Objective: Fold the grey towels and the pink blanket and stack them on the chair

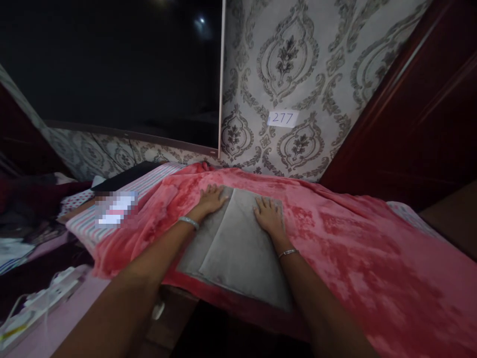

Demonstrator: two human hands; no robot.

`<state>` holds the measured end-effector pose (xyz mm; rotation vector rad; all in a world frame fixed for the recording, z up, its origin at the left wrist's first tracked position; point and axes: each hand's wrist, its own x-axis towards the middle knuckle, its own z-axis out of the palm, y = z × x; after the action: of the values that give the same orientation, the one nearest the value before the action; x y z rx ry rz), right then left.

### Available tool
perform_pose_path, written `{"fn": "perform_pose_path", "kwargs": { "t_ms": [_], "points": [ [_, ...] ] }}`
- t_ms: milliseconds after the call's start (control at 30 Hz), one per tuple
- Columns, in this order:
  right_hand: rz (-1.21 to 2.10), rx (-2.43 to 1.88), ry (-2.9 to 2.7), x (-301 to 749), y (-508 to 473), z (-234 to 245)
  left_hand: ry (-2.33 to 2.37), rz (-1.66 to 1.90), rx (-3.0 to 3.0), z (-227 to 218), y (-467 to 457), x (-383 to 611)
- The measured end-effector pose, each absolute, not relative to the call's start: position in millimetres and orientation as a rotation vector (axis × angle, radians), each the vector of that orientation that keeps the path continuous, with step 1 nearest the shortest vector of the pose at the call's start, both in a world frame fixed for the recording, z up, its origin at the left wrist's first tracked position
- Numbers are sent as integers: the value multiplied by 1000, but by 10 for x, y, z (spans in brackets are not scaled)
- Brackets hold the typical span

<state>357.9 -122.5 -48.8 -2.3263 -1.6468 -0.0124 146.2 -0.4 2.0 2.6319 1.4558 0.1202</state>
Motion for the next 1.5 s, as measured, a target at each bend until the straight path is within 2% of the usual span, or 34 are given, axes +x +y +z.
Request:
{"fn": "perform_pose_path", "kwargs": {
  "t_ms": [200, 333, 567, 700, 833, 1000, 1100, 1300, 1500],
  "points": [
    [19, -2277, -1625, 3639, -1189, -555, 835, 141, 2897, -273, -752, 1251],
    [46, -2290, -1644, 3669, -1173, -548, 822, 170, 2892, -460, -877, 1197],
    [187, -2246, -1655, 3747, -1281, -463, 716, 229, 2915, -488, -751, 1121],
    [190, -2184, -1659, 3908, -1711, -637, 611, 213, 2918, -491, -826, 845],
    [253, -1884, -1390, 4089, -2328, -980, 666, 251, 2901, -483, -1001, 614],
    [564, -1565, -993, 3978, -2781, -1189, 512, 397, 2937, -465, -1402, 641],
    [673, -1481, -922, 3824, -2798, -1128, 395, 329, 2973, -491, -1668, 699],
    [839, -1406, -716, 3769, -2682, -890, 466, 201, 2964, -424, -1821, 694],
    [1021, -1247, -703, 3679, -2578, -662, 502, 309, 2451, -72, -1499, 979]
  ]
}}
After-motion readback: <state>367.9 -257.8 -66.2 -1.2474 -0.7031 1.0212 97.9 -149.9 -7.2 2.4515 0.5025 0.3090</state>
